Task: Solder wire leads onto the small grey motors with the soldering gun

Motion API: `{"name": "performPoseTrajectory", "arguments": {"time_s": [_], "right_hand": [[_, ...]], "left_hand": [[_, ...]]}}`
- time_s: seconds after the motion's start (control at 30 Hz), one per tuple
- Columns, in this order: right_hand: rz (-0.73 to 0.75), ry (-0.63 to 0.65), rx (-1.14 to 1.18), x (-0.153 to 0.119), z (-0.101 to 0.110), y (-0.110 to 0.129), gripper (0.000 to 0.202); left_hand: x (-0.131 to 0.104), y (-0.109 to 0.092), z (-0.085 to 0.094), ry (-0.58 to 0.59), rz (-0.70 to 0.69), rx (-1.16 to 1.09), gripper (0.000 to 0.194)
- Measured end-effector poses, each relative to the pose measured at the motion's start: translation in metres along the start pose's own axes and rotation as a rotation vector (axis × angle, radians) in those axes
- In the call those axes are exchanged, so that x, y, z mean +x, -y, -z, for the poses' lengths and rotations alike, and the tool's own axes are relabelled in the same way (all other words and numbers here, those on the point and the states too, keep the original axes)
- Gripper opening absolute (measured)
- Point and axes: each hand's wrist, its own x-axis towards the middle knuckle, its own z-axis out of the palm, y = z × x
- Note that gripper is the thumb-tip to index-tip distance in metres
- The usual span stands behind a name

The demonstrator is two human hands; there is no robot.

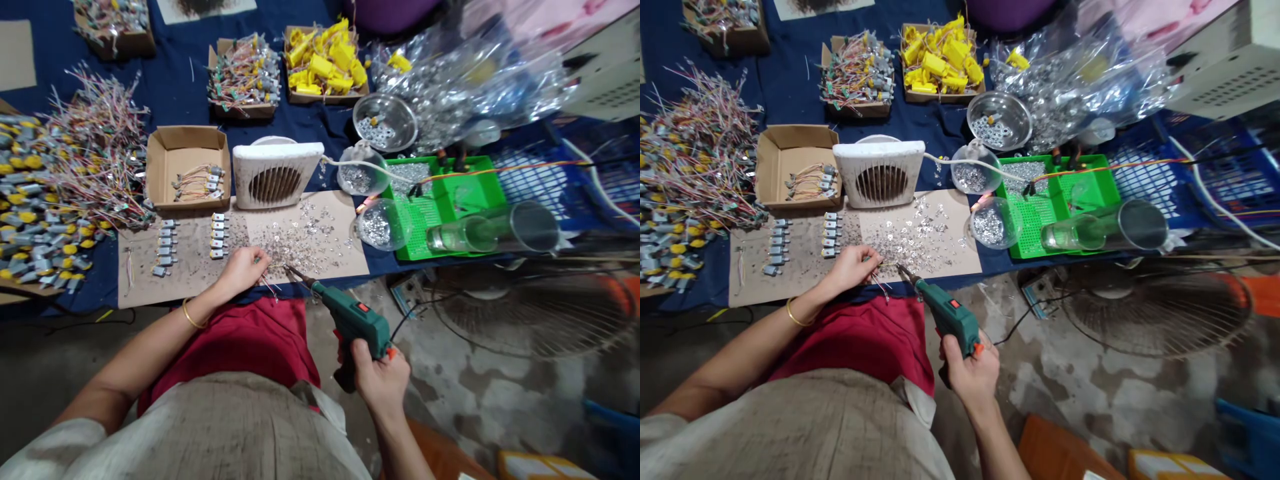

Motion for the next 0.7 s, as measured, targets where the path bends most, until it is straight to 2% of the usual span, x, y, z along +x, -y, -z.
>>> {"name": "performPoseTrajectory", "arguments": {"time_s": [0.47,0.7], "right_hand": [[-0.020,0.023,0.008,0.0011,-0.0058,-0.0024,0.049],[0.010,0.036,0.013,0.0056,-0.0068,0.0058,0.048]], "left_hand": [[0.0008,0.0029,0.0006,-0.029,-0.044,0.064,0.025],[0.0003,-0.0011,0.0020,-0.025,-0.020,0.082,0.026]]}}
